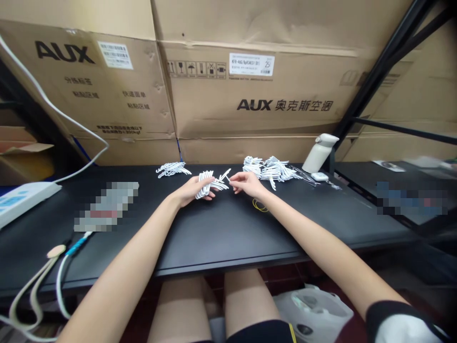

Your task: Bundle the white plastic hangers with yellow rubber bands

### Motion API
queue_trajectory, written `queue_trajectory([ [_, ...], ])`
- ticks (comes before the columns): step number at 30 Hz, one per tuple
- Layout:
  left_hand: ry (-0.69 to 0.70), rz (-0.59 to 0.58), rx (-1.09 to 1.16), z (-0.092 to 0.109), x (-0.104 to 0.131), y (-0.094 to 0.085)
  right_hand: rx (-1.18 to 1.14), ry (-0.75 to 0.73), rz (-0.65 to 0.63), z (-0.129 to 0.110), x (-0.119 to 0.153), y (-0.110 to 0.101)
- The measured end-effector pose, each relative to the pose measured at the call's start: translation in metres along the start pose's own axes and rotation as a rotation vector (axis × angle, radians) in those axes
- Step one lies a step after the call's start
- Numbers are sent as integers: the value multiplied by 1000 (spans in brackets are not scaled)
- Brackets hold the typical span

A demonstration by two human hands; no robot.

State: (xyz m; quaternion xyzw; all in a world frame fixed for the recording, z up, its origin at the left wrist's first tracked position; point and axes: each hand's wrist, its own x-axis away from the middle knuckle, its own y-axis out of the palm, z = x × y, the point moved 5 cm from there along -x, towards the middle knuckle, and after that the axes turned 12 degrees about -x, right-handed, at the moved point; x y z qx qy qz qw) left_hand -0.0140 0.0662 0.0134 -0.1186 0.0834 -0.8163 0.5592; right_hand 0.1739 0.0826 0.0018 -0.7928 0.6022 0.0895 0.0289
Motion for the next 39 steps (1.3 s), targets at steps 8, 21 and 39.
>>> queue_trajectory([
  [8,25,-36,-11,0,0,2,12,33,-87,-5,5,5],
  [21,20,-91,-61,0,1,7,93,-24,-201,-8,10,18],
  [39,51,-70,-98,-5,-4,5,524,-532,-160,-26,27,37],
])
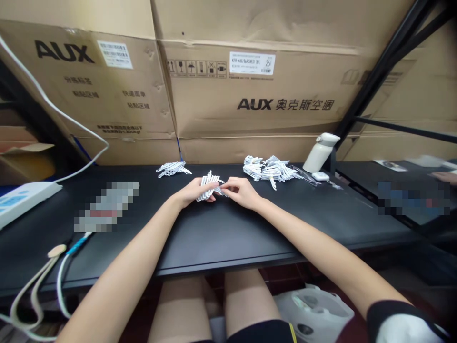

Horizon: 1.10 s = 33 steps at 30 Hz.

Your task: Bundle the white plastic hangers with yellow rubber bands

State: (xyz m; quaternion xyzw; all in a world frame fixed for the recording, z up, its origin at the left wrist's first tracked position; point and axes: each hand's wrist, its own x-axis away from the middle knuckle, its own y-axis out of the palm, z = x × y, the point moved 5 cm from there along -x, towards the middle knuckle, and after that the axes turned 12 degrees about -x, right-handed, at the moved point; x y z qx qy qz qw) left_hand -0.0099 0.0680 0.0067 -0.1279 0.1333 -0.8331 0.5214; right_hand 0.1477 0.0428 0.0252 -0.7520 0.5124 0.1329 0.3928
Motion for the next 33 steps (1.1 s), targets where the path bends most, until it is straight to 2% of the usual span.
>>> queue_trajectory([
  [3,-1,27,24,1,0,-1,-31,36,26,2,0,-1],
  [5,-15,90,70,2,-1,-5,-117,112,91,9,0,-3],
  [8,-42,265,197,3,-2,-17,-215,223,213,23,0,-8],
  [10,-42,399,309,2,-2,-27,-188,243,250,29,0,-11],
  [12,-31,517,401,0,-2,-36,-107,231,206,30,0,-10],
  [15,-22,615,462,-4,-1,-44,66,227,18,30,2,-1],
  [18,-65,605,474,-7,-2,-42,195,252,-188,34,6,10],
  [21,-110,553,457,-6,-3,-36,259,266,-307,38,8,17],
  [33,-111,427,384,-2,-3,-24,384,280,-243,26,1,1],
])
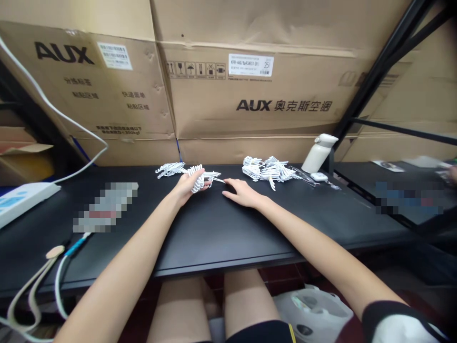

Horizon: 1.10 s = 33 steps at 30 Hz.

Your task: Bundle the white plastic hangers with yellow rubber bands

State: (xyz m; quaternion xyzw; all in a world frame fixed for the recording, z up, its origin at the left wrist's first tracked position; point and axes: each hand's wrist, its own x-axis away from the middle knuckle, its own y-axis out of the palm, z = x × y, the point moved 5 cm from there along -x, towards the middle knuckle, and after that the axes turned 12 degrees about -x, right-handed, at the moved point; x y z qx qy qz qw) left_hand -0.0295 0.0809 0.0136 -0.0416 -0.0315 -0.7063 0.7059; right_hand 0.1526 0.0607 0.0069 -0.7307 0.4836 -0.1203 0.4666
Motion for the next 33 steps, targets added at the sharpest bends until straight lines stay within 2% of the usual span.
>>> queue_trajectory([
  [7,-9,-35,-62,-2,3,4,11,-1,47,3,1,-13],
  [15,-20,-87,-48,-4,4,7,-67,-102,66,0,2,-7],
  [33,-26,67,4,-12,-8,-4,95,-192,-22,-8,2,-3],
])
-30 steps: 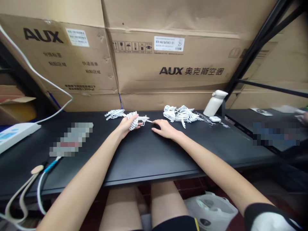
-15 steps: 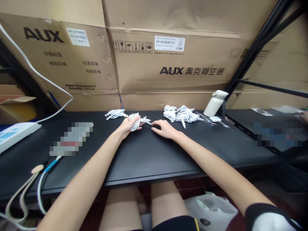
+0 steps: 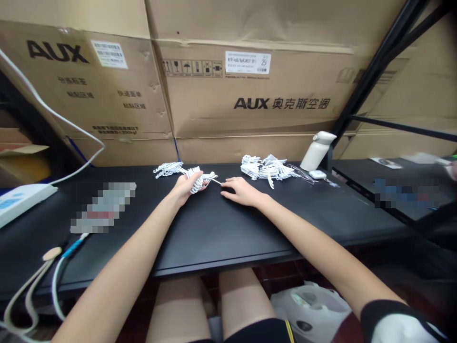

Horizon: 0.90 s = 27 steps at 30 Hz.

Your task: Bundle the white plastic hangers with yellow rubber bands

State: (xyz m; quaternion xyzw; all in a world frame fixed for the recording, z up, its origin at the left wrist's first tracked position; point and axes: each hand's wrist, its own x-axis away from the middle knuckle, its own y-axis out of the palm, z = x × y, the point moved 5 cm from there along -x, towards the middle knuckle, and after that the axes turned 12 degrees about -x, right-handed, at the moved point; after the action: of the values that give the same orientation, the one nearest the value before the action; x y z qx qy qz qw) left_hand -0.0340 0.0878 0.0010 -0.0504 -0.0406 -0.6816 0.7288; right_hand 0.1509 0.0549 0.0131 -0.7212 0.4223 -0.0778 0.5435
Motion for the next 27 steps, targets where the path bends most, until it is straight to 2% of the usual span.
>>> queue_trajectory([
  [7,14,41,-7,-2,-3,-2,57,11,-55,-1,0,3],
  [11,36,82,-12,1,-3,-6,172,28,-72,-3,-1,3],
  [17,71,117,15,5,-1,-11,265,132,-73,11,2,-6],
  [22,88,101,-84,7,2,-7,202,240,-2,25,5,-23],
  [27,116,88,-109,21,8,-10,118,305,114,29,7,-29],
])
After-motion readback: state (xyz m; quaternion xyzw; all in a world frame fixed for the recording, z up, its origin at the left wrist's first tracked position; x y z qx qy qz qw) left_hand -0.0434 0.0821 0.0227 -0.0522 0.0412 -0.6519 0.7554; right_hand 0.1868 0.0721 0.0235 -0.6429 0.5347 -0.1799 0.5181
